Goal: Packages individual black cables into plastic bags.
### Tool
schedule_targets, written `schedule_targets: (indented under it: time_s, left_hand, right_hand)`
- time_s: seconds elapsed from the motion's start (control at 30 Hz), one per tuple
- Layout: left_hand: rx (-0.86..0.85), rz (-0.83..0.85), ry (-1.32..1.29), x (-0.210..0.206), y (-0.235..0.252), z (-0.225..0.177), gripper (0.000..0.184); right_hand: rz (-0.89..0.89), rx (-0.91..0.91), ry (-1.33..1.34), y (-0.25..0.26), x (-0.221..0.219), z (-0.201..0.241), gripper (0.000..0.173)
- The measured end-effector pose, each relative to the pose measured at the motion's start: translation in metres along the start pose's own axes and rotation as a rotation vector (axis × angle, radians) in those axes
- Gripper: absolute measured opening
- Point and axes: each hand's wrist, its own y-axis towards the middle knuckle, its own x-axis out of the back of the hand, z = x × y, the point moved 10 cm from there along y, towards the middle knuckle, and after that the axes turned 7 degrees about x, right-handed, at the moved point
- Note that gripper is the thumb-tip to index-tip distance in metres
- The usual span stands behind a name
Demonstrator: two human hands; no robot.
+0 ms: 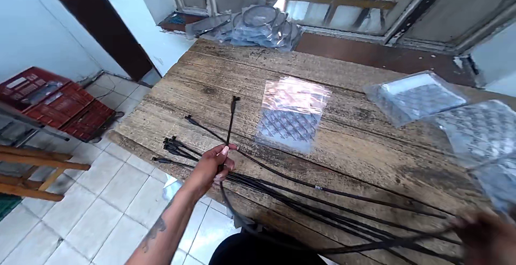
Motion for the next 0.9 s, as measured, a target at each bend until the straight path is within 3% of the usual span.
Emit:
schedule_targets:
  time_s: [0.03,0.1,0.17,0.23,0.3,0.37,0.43,0.47,0.57,0.67,0.77,0.9]
  left_hand:
    - [-0.001,0.088,0.132,-0.011,-0.005,-0.006,0.035]
    - [-0.022,0.261,0.358,-0.041,-0.015,-0.012,0.036]
    - [-0.09,0.403,0.535,-0.069,-0.023,-0.016,0.037]
    - [-0.148,0.534,0.698,-0.088,-0.032,-0.018,0.036]
    - [-0.16,0.637,0.795,-0.101,-0.041,-0.019,0.037]
    - [-0.183,0.56,0.823,-0.103,-0.038,-0.026,0.038]
    - [-0.244,0.314,0.789,-0.089,-0.027,-0.031,0.038]
    - [-0.261,0.187,0.735,-0.076,-0.021,-0.027,0.038]
    - [-0.274,-0.089,0.465,-0.046,-0.025,0.022,0.037]
    - [-0.382,-0.124,0.158,-0.066,-0.038,0.065,0.031]
    - [-0.355,-0.303,0.002,-0.09,-0.018,0.058,0.029]
    - [-0.322,-0.284,0.018,-0.142,0.019,0.04,0.03]
  right_hand:
    - [0.075,0.083,-0.076,-0.002,-0.042,0.023,0.037]
    - [0.313,0.309,-0.297,-0.012,-0.127,0.061,0.049]
    - [0.558,0.685,-0.505,-0.043,-0.207,0.095,0.043]
    - [0.675,1.088,-0.601,-0.084,-0.262,0.114,0.037]
    - [0.817,1.23,-0.662,-0.108,-0.287,0.101,0.034]
    - [0.948,1.191,-0.712,-0.115,-0.286,0.071,0.031]
    - [1.021,1.073,-0.724,-0.116,-0.269,0.038,0.032]
    - [1.037,1.017,-0.724,-0.115,-0.258,0.023,0.038]
    - [0.991,0.971,-0.781,-0.113,-0.218,0.0,0.079]
    - [0.923,0.979,-0.909,-0.126,-0.192,-0.009,0.111]
    - [0.985,0.8,-0.937,-0.138,-0.174,-0.03,0.138]
    - [0.993,0.426,-0.785,-0.134,-0.155,-0.063,0.144]
